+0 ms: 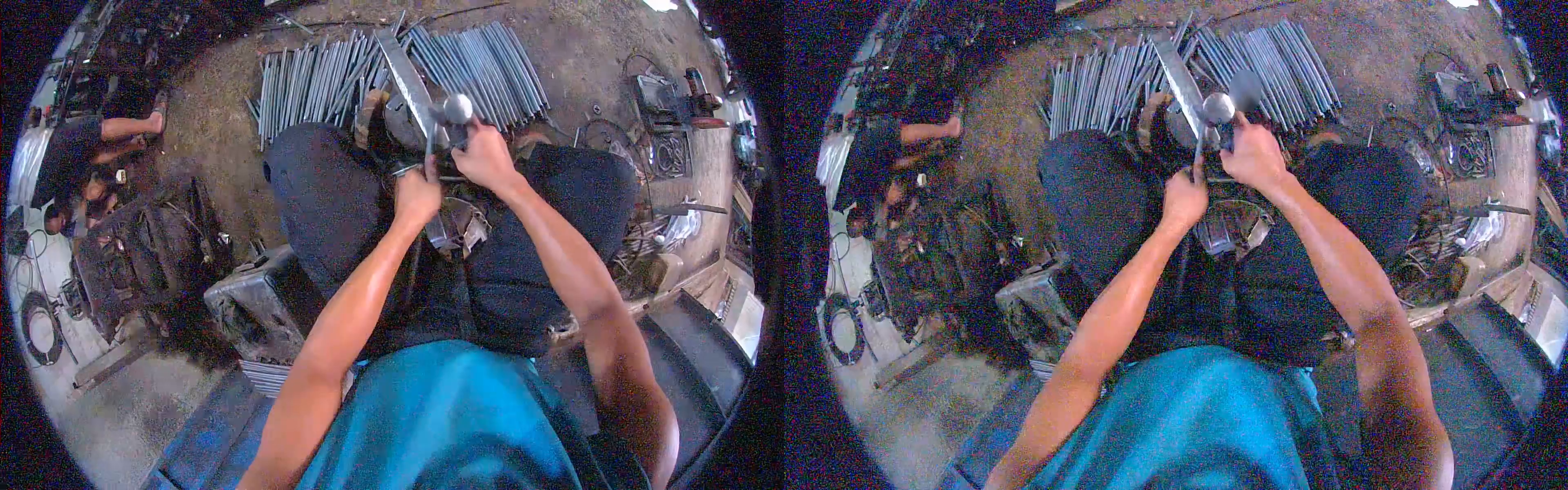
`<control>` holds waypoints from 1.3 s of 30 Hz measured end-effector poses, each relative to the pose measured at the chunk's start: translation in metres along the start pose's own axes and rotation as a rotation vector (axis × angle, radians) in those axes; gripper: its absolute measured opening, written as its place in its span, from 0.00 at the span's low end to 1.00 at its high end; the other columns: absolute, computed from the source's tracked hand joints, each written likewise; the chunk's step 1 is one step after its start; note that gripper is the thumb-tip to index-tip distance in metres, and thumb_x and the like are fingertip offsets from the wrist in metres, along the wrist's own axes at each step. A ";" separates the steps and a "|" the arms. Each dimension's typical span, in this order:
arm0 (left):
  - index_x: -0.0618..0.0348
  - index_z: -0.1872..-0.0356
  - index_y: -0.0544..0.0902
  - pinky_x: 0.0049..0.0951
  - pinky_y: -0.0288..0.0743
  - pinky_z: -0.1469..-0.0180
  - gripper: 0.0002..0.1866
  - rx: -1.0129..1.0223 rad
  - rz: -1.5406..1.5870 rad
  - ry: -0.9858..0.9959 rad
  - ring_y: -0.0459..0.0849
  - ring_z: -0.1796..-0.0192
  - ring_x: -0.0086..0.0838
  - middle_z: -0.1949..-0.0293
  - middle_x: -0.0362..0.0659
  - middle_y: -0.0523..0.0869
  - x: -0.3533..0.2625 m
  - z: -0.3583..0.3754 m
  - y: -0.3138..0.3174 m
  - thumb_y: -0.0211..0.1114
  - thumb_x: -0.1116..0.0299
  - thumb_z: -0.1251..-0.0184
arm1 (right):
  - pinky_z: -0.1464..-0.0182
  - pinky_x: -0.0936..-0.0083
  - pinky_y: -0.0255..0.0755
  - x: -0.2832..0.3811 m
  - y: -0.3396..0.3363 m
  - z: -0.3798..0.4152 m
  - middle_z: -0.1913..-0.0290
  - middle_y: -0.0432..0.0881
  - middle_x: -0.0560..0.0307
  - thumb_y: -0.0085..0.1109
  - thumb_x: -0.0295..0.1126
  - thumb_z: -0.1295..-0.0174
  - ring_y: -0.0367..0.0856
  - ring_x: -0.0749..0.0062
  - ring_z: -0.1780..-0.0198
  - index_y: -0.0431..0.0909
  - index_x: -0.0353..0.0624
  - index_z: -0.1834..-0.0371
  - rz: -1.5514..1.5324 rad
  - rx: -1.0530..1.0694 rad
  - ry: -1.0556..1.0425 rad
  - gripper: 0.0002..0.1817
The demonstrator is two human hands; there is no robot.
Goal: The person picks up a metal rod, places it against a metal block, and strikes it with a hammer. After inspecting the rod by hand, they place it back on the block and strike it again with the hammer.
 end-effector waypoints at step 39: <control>0.70 0.65 0.83 0.51 0.75 0.58 0.24 -0.067 0.071 0.096 0.82 0.61 0.63 0.71 0.68 0.82 0.002 -0.001 0.002 0.54 0.54 0.30 | 0.54 0.51 0.76 0.006 -0.004 -0.012 0.68 0.82 0.33 0.63 0.32 0.54 0.82 0.37 0.59 0.71 0.34 0.46 0.225 0.142 0.166 0.28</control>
Point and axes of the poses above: each hand's wrist, its own z-axis away from the middle knuckle, its own y-axis out of the palm, x = y × z, the point moved 1 cm from there along -z, towards the middle knuckle
